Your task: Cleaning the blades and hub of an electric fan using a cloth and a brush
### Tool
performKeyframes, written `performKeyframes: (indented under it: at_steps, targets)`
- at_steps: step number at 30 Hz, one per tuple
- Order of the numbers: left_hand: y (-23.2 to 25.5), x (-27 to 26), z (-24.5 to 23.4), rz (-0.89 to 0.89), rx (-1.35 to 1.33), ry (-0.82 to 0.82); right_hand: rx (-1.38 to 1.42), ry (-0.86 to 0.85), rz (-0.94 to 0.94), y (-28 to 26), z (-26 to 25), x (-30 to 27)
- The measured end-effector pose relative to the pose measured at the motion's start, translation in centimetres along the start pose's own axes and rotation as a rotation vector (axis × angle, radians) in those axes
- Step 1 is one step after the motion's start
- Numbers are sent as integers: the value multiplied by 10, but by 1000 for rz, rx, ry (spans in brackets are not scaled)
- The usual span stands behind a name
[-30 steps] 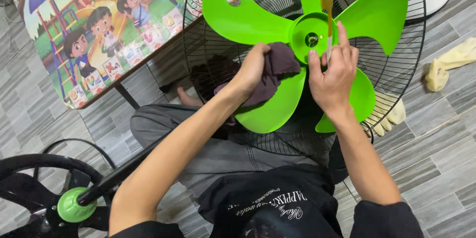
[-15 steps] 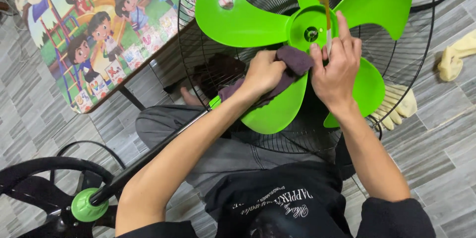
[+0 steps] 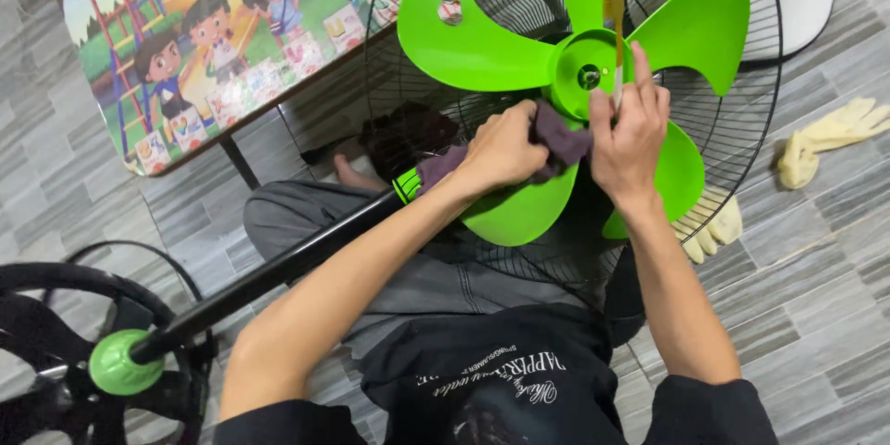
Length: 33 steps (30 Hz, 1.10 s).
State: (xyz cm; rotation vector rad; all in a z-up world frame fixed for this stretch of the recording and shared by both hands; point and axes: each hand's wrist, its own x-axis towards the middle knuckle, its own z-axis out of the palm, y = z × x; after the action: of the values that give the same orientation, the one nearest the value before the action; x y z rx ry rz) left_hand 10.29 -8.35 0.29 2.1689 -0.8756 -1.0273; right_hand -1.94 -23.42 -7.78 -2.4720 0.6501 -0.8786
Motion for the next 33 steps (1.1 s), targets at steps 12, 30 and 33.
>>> performKeyframes:
  at_steps: [12,30,33]
  targets:
    - [-32,-19,30,95,22,120,-851,-338,-433,-54,-117,9]
    - [-40,-13,20,200,25,193,-1087,-503,-310,-98,-116,38]
    - [-39,-14,21,188,13,180,-1127,-704,-95,-135,-133,42]
